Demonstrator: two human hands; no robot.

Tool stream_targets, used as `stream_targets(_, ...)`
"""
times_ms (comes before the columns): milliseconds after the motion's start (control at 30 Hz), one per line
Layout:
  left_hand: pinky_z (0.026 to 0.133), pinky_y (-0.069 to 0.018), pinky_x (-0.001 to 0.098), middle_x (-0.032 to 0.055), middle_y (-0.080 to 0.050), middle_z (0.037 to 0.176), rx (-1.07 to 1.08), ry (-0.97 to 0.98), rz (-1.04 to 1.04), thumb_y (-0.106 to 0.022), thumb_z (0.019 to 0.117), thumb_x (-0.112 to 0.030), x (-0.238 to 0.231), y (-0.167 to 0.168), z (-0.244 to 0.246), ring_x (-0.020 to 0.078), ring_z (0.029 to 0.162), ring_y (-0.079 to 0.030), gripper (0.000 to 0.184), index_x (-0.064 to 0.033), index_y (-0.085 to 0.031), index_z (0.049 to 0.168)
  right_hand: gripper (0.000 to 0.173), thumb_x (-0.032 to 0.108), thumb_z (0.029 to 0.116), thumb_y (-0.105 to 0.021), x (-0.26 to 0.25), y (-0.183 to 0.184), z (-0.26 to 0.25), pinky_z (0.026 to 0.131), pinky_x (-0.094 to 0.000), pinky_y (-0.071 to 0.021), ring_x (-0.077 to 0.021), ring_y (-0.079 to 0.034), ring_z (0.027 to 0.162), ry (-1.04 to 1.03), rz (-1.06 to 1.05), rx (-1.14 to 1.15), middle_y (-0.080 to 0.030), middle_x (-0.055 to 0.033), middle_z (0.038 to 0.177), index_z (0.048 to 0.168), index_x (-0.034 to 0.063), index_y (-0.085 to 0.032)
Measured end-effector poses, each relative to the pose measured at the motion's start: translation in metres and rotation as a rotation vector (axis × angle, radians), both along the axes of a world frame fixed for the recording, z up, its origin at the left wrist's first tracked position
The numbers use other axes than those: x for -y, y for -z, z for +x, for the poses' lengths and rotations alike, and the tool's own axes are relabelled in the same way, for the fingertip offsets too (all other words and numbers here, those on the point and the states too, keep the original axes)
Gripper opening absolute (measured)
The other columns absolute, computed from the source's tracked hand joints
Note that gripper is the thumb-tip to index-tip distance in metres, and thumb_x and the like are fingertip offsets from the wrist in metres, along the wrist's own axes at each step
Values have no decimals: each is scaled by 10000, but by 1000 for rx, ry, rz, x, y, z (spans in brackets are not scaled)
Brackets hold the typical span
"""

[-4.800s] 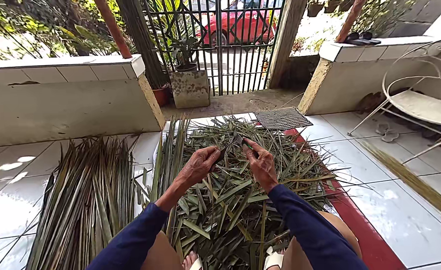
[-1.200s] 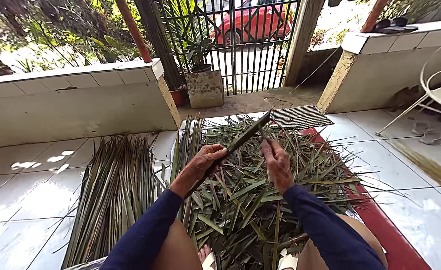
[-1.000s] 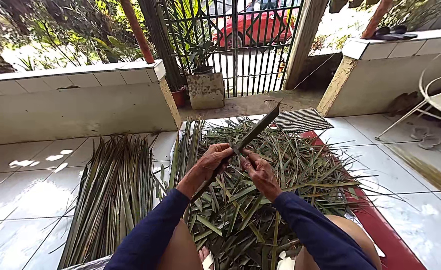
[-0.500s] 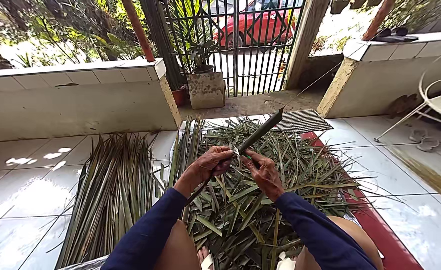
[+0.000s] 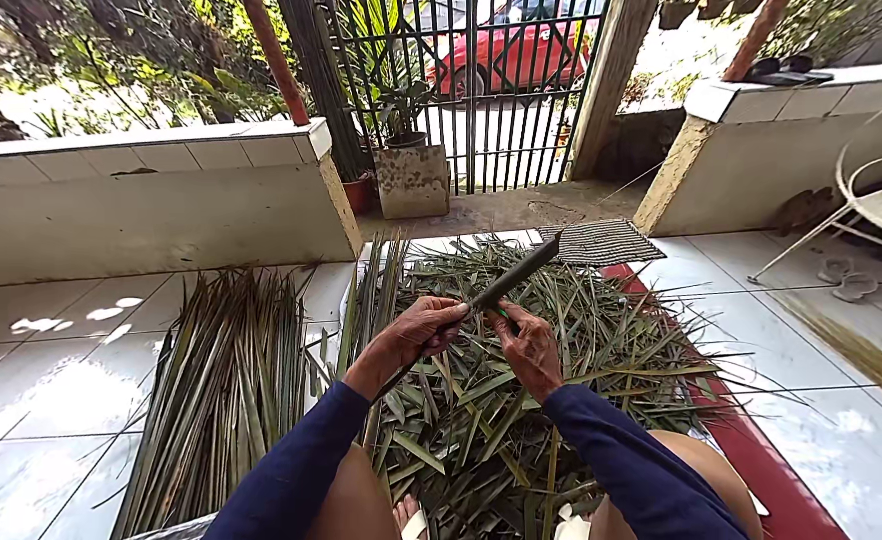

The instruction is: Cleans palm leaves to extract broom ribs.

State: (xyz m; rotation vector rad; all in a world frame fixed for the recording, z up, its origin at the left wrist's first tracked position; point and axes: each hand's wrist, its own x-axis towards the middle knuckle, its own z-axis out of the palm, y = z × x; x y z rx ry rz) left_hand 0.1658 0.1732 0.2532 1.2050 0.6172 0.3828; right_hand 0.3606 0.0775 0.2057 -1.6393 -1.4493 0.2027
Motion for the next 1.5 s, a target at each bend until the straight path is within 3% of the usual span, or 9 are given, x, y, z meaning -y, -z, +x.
stream_targets(333,364,-348,168,-4,-496,609,-148,-84,130,-549,1078,-253,11,-11,-2,40,406,-408,248,-34,-665,1070,388,447,1048,-534,1,-4,-1,883,-484,-565,-204,-718,1045,110,-79,27,-754,-23,1171,1285,219,-738)
stream_targets(633,360,-338,167,2,-523,618,-195,-59,189,-536,1084,-252,14,-16,-21,42,407,-417,250,-45,-674,1060,404,453,1045,-564,-7,-14,28,954,-552,-524,-254,-701,1103,220,-75,-73,-742,-44,1221,1335,214,-712)
stream_targets(767,366,-338,165,-1,-528,624,-205,-56,197,-536,1083,-249,15,-15,-29,38,411,-416,250,-49,-680,1042,385,421,1049,-575,-16,-16,47,910,-602,-519,-308,-705,1046,267,-63,-104,-747,-88,1174,1326,192,-713)
stream_targets(900,365,-348,173,14,-551,648,-228,-56,209,-519,1090,-268,15,-16,-32,48,416,-429,277,-47,-683,1060,379,420,1067,-535,-24,-11,61,914,-614,-515,-303,-700,1066,294,-50,-124,-730,-58,1234,1363,238,-684)
stream_targets(1067,365,-349,171,1,-519,631,-237,-18,216,-527,1087,-269,15,-17,-31,47,409,-417,263,-55,-674,1042,394,401,1077,-516,-28,-14,73,916,-633,-507,-348,-690,1055,358,-25,-174,-721,-132,1205,1365,183,-673)
stream_targets(1167,367,-354,174,8,-542,646,-238,-23,211,-512,1092,-281,16,-18,-31,51,416,-428,283,-57,-680,1050,407,384,1085,-499,-28,-18,96,922,-598,-512,-330,-689,1045,408,35,-230,-712,-135,1232,1396,169,-650)
stream_targets(1300,375,-353,179,-12,-491,651,-160,-29,197,-512,1090,-343,13,-14,-29,55,423,-406,300,-77,-645,1048,407,375,1087,-498,-12,-16,74,791,-583,-523,-328,-659,846,271,43,-245,-704,-168,1051,1414,165,-620)
stream_targets(1433,380,-368,182,-28,-441,625,-93,-47,117,-436,1112,-361,10,-14,-21,56,423,-399,358,-68,-622,1025,377,386,1056,-540,1,-2,27,694,-390,-538,-142,-625,717,-29,56,-226,-706,-37,892,1386,252,-665)
stream_targets(1500,397,-390,185,-31,-440,623,-83,-35,108,-425,1115,-368,8,-12,-16,58,436,-418,373,-70,-627,1016,375,400,1060,-537,2,4,14,729,-347,-554,-105,-647,755,-133,53,-205,-733,-10,955,1381,265,-672)
